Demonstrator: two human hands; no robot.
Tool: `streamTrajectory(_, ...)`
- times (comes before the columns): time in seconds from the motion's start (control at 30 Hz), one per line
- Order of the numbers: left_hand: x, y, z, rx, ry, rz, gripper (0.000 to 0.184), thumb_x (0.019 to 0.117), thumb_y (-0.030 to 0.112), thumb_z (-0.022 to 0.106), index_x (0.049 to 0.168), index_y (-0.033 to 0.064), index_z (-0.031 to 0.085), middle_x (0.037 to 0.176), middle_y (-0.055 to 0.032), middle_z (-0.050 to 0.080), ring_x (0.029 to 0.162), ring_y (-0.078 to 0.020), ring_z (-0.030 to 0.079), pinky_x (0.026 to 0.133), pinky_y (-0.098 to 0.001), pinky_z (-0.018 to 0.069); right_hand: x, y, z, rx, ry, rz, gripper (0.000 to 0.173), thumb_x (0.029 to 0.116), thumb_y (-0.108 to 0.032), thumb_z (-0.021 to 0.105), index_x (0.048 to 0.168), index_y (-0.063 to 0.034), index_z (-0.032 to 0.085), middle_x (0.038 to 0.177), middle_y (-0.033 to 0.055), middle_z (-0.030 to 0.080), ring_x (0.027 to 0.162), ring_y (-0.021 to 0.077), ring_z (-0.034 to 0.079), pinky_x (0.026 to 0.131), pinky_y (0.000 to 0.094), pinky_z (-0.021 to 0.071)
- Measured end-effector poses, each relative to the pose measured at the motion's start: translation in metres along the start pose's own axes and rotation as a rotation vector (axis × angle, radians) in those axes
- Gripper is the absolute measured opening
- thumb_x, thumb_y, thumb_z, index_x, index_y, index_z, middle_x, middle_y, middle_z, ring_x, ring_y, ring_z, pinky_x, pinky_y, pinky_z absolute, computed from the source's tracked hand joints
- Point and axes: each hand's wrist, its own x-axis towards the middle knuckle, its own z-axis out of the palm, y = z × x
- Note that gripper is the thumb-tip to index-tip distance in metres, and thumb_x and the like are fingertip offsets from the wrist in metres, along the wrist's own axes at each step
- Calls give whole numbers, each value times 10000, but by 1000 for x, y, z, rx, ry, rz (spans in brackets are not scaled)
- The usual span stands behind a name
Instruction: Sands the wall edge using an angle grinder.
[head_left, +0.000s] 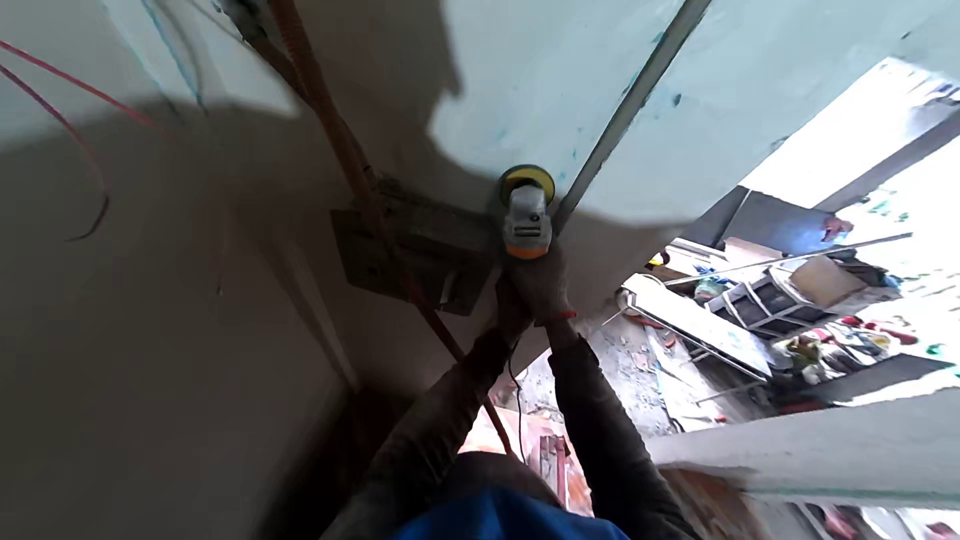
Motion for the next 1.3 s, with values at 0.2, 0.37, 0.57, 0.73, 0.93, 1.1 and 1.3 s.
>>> streamTrajectory(0.2, 31, 38, 4, 140, -86, -55, 540, 813, 76, 739, 1282, -122, 559, 1170, -259, 653, 1122, -299, 633, 1003, -439, 511, 14, -21, -23, 47, 19, -47, 658, 790, -311, 850, 1331, -65, 567, 1085, 123, 707, 982, 237, 704, 842, 511, 598)
streamTrajectory(0.37, 32, 31, 10, 96, -30, 3, 557, 799, 111, 729, 1297, -74, 558, 1109, -196, 675, 1021, -239, 669, 907, -421, 568, 18, -22, -25, -6, 28, -57, 555, 808, -329, 822, 1261, -87, 612, 1022, 96, 712, 933, 228, 705, 802, 519, 596)
streamTrajectory(0.57, 55, 88, 9, 200, -56, -15, 424, 857, 110, 727, 1235, -37, 606, 1028, -199, 687, 947, -286, 682, 837, -479, 573, 38, -47, -47, 151, 79, -60, 591, 716, -406, 885, 1170, -106, 653, 951, 68, 717, 842, 190, 710, 719, 470, 608)
streamTrajectory(0.73, 59, 82, 12, 181, -63, 6, 455, 861, 145, 739, 1268, 3, 594, 1028, -186, 687, 918, -289, 685, 808, -500, 583, 32, -53, -56, 145, 62, -49, 599, 742, -385, 867, 1216, -114, 621, 957, 100, 699, 824, 246, 694, 671, 520, 584)
streamTrajectory(0.93, 39, 68, 5, 151, -53, -24, 546, 807, 119, 756, 1285, -71, 574, 1104, -192, 684, 1008, -240, 678, 902, -414, 572, 26, -40, -39, 36, 12, -5, 603, 754, -401, 881, 1203, -79, 639, 1001, 108, 716, 927, 251, 708, 807, 529, 598)
streamTrajectory(1.1, 63, 125, 5, 301, -75, 23, 495, 822, 116, 795, 1247, -45, 599, 1061, -223, 683, 979, -322, 679, 855, -499, 570, 44, -66, -67, 170, 73, -102, 577, 778, -387, 859, 1211, -83, 630, 971, 130, 706, 844, 282, 701, 710, 563, 581)
streamTrajectory(1.3, 45, 83, 10, 114, -12, 5, 607, 815, 77, 780, 1344, -83, 527, 1180, -240, 651, 1090, -277, 647, 953, -422, 546, 33, -55, -48, 11, -10, -50, 644, 727, -398, 893, 1228, -111, 607, 977, 136, 699, 849, 299, 699, 688, 567, 585)
